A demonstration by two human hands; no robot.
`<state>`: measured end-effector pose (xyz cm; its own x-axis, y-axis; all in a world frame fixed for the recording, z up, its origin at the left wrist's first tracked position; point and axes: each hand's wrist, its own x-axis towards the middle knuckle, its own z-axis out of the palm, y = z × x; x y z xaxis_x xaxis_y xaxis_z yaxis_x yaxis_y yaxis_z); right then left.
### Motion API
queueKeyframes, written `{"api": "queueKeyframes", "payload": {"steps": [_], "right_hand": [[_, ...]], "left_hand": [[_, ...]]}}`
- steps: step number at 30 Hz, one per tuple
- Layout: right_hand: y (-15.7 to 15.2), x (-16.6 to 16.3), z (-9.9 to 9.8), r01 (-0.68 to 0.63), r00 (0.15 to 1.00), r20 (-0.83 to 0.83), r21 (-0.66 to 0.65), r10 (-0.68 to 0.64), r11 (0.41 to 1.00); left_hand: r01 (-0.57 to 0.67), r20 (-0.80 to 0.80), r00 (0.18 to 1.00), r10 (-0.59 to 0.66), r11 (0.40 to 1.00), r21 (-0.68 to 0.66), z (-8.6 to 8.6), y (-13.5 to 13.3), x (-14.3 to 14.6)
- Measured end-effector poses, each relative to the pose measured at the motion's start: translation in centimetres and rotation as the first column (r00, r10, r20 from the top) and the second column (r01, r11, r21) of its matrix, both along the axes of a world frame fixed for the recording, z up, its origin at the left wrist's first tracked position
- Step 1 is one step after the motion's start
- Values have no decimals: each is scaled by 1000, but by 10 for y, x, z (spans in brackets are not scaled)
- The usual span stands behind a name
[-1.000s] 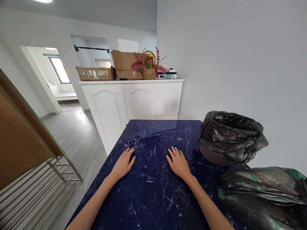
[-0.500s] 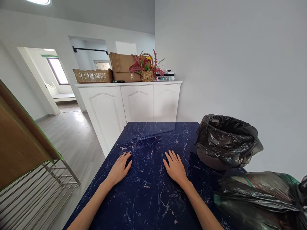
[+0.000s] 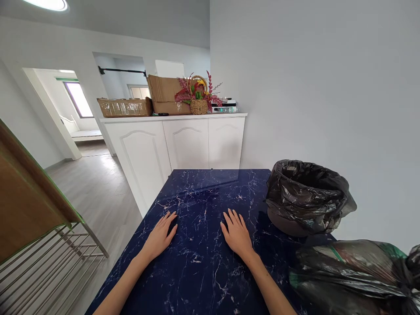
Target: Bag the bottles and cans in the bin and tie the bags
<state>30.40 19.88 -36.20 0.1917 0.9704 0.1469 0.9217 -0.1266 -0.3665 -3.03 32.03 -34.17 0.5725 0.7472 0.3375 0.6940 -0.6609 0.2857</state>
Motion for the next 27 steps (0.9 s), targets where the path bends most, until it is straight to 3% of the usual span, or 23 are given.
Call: {"api": "queueKeyframes", "payload": {"steps": [27], "right_hand": [[-1, 0, 4, 0, 1000, 10, -15, 0, 1000]], "left_hand": [[-6, -31, 999, 6, 1000, -10, 1, -1, 1]]}}
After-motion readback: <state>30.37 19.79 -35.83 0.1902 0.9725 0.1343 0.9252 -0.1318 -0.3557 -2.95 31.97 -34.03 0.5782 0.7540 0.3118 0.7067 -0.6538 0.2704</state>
